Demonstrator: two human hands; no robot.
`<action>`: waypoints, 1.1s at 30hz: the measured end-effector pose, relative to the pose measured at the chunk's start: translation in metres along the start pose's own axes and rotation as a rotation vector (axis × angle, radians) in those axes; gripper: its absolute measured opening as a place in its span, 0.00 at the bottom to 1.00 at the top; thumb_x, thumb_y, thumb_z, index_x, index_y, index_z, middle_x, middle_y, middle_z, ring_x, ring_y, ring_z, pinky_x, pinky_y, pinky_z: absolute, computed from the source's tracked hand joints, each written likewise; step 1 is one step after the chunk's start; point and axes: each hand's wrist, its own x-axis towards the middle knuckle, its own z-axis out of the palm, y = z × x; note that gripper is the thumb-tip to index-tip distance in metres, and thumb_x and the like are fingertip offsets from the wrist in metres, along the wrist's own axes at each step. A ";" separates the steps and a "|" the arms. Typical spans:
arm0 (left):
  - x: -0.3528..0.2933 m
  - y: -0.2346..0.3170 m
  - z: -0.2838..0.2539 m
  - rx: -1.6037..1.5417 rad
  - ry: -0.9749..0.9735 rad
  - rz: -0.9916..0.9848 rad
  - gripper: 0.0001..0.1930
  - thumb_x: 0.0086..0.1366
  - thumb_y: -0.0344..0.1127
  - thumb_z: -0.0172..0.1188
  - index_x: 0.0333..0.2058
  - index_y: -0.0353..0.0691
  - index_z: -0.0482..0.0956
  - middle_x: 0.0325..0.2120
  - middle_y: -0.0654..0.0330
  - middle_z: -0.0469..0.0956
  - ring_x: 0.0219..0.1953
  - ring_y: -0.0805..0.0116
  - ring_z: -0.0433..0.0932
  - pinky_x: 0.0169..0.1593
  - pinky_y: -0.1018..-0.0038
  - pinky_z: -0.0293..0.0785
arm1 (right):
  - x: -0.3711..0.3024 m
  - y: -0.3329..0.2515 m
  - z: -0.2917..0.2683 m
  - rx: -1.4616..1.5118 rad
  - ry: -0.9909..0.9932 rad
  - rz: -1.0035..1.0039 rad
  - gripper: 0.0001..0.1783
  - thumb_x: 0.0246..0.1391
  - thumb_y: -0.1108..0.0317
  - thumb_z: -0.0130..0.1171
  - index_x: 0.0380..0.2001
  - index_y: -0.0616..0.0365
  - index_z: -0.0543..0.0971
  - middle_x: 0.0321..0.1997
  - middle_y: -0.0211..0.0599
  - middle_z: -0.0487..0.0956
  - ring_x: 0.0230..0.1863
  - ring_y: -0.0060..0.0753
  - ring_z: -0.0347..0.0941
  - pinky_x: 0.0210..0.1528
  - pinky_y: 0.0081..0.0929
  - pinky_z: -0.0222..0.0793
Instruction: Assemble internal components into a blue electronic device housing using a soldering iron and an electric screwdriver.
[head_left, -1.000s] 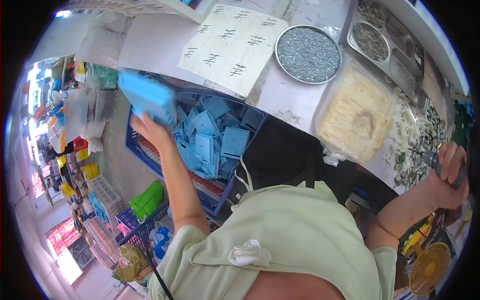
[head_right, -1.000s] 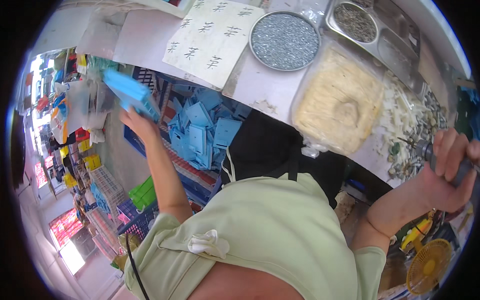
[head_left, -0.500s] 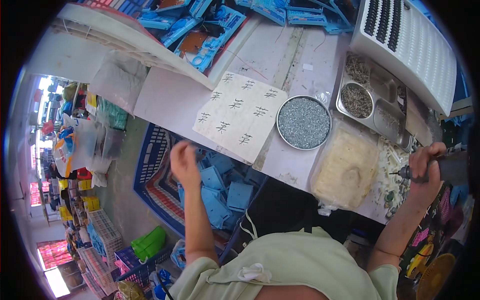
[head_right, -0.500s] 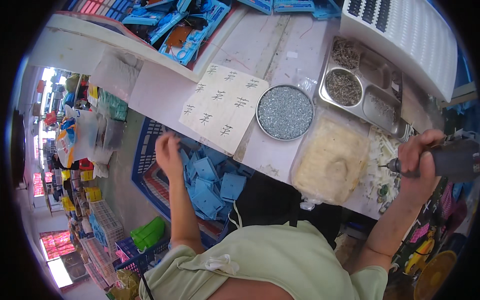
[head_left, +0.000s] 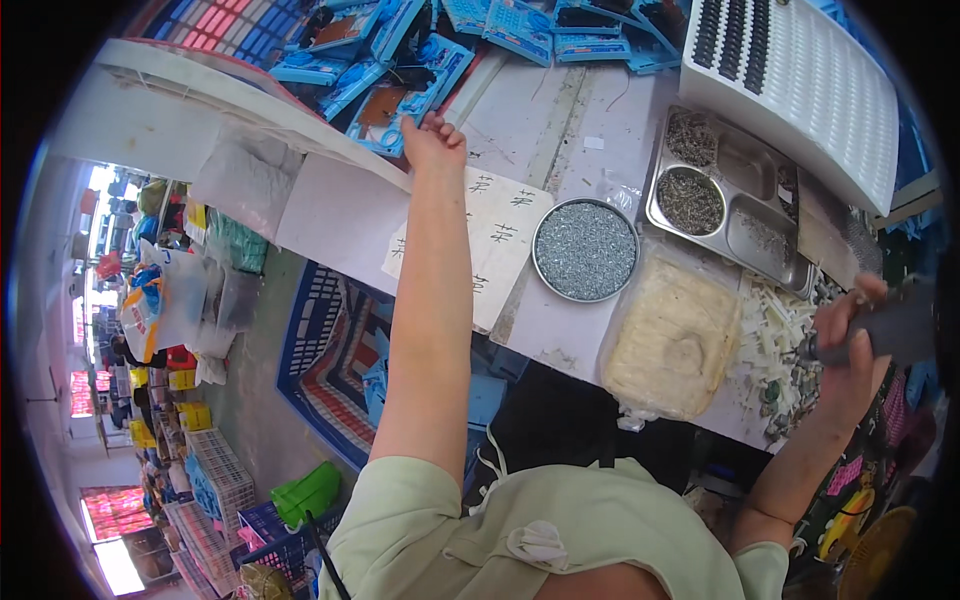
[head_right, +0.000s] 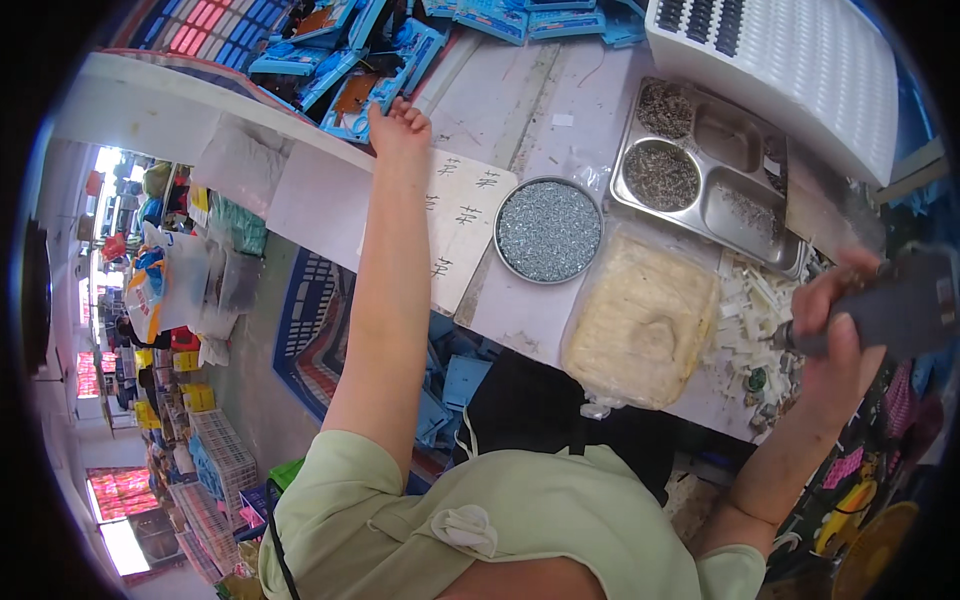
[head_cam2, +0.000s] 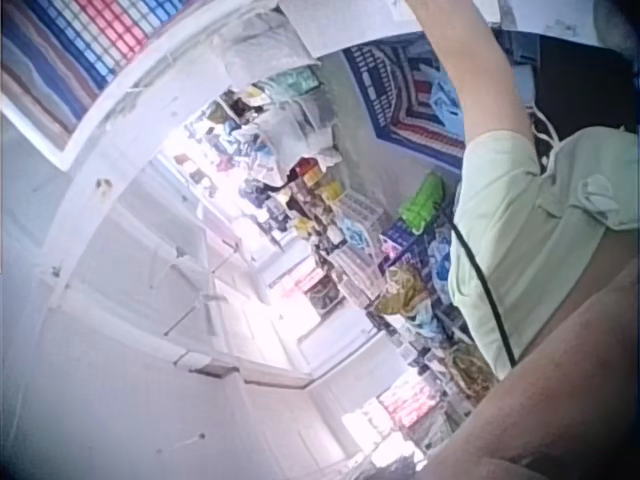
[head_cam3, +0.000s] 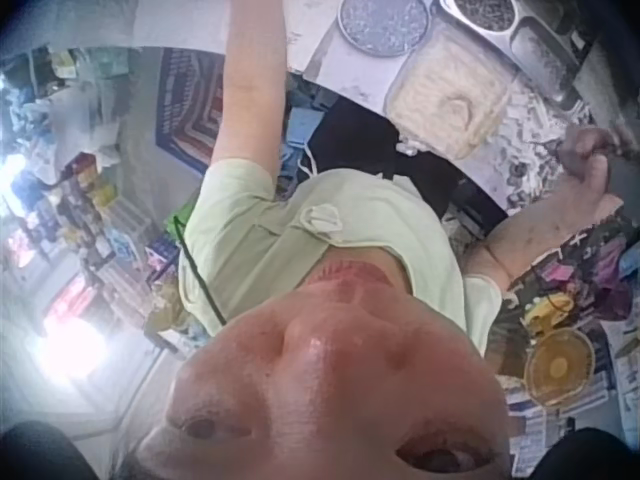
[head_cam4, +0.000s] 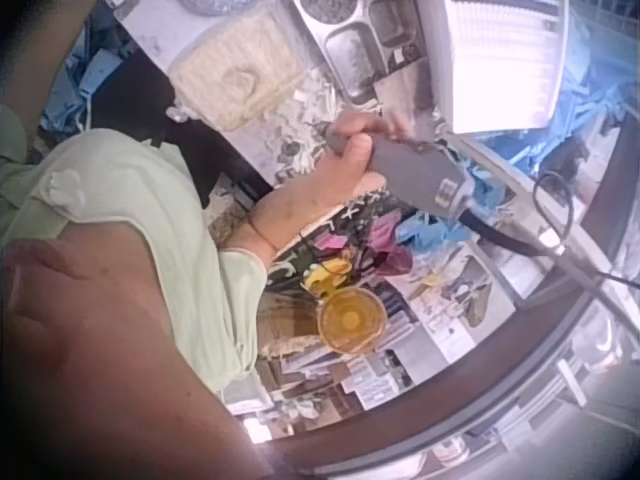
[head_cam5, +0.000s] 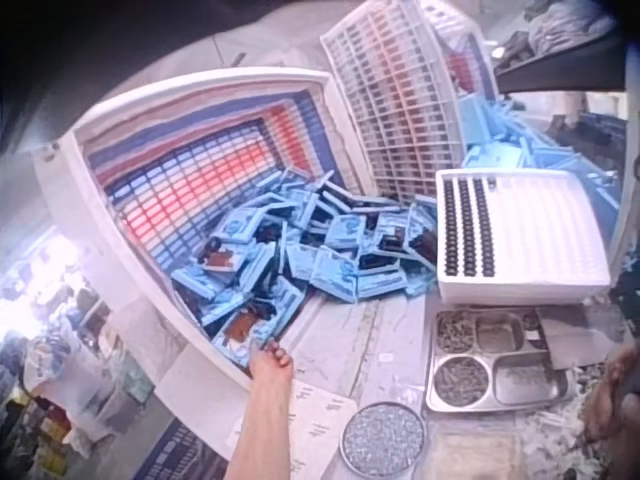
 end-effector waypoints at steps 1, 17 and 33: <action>-0.011 -0.002 0.009 -0.014 -0.022 -0.017 0.25 0.74 0.60 0.47 0.35 0.41 0.69 0.23 0.65 0.69 0.19 0.74 0.64 0.21 0.76 0.56 | -0.002 0.000 0.005 -0.243 0.179 -0.154 0.38 0.58 0.57 0.67 0.64 0.66 0.65 0.39 0.41 0.76 0.39 0.31 0.73 0.46 0.30 0.69; -0.349 -0.105 0.013 0.218 -0.635 -0.730 0.26 0.77 0.62 0.41 0.38 0.44 0.71 0.24 0.64 0.69 0.20 0.75 0.61 0.25 0.77 0.58 | 0.010 0.083 0.137 0.556 -0.009 0.489 0.26 0.70 0.55 0.57 0.62 0.61 0.70 0.43 0.35 0.83 0.42 0.23 0.81 0.46 0.26 0.80; -0.337 -0.113 -0.061 1.499 -1.445 0.791 0.18 0.54 0.33 0.72 0.44 0.45 0.81 0.42 0.61 0.78 0.44 0.58 0.78 0.51 0.60 0.67 | -0.045 0.104 0.049 -1.030 0.048 0.206 0.20 0.55 0.50 0.70 0.35 0.58 0.82 0.20 0.33 0.79 0.23 0.32 0.78 0.27 0.29 0.71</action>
